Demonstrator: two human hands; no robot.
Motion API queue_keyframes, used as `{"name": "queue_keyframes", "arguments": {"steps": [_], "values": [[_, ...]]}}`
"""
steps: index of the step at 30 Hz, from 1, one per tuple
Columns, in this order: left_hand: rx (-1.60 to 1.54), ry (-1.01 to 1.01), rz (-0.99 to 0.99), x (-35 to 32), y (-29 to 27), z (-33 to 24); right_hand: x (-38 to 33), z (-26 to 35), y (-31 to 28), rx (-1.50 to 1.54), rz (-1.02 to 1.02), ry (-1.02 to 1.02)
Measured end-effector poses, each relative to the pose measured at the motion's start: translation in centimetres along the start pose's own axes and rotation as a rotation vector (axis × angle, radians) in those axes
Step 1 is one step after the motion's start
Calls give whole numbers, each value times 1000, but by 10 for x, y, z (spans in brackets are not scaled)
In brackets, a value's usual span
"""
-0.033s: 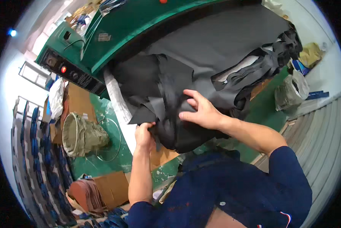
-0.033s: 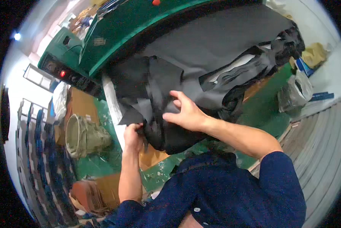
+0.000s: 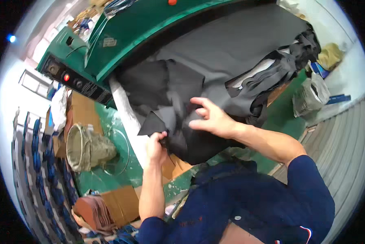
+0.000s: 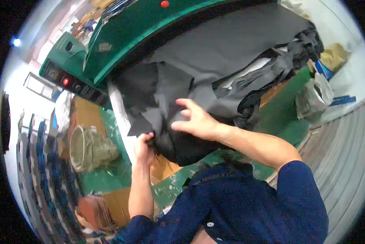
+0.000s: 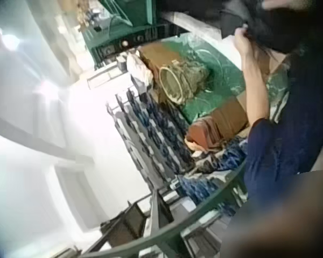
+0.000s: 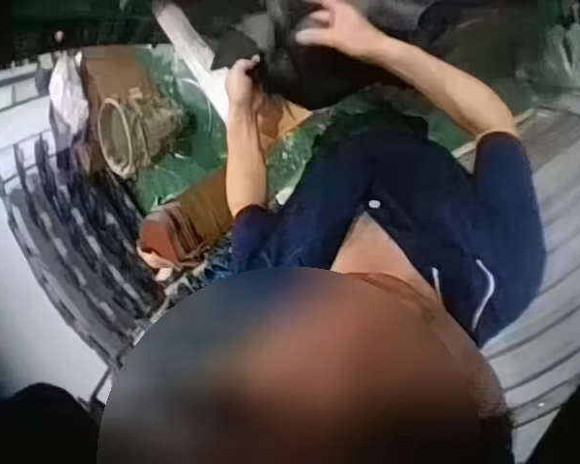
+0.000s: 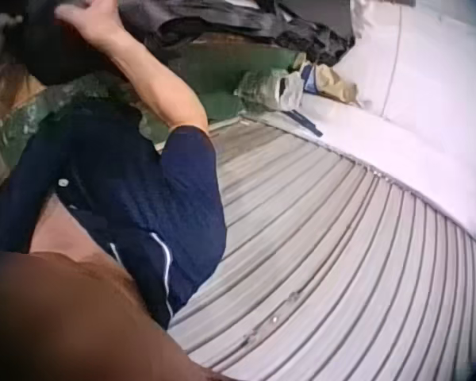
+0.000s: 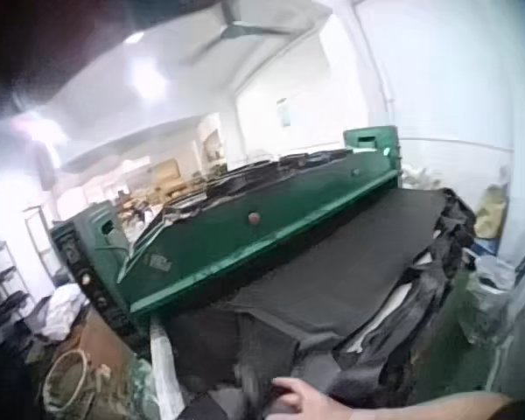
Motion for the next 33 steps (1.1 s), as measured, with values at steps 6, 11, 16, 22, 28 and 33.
{"name": "queue_keyframes", "arguments": {"steps": [6, 11, 16, 22, 28, 33], "values": [[-164, -290, 429, -31, 48, 9, -32, 53, 132, -812, 343, -718], [43, 133, 437, -7, 22, 5, -24, 86, 115, -853, 196, -757], [-508, -296, 484, -31, 15, 5, 1, 82, -86, -1029, -501, -285], [-390, -291, 387, -35, 4, 7, 17, 28, -131, -908, -168, -50], [-400, -147, 328, -34, -5, -4, 29, 11, -129, -654, 102, 36], [-409, 6, 147, -26, -11, -17, 34, 1, -139, -590, 324, 147]]}}
Point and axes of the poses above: each hand's wrist, its own x-axis towards the middle knuckle, its own y-axis out of the palm, z = x × y, the point moved 7 cm from there along x, towards the middle knuckle, and after that the axes turned 1 degree about x, right-handed, at the moved point
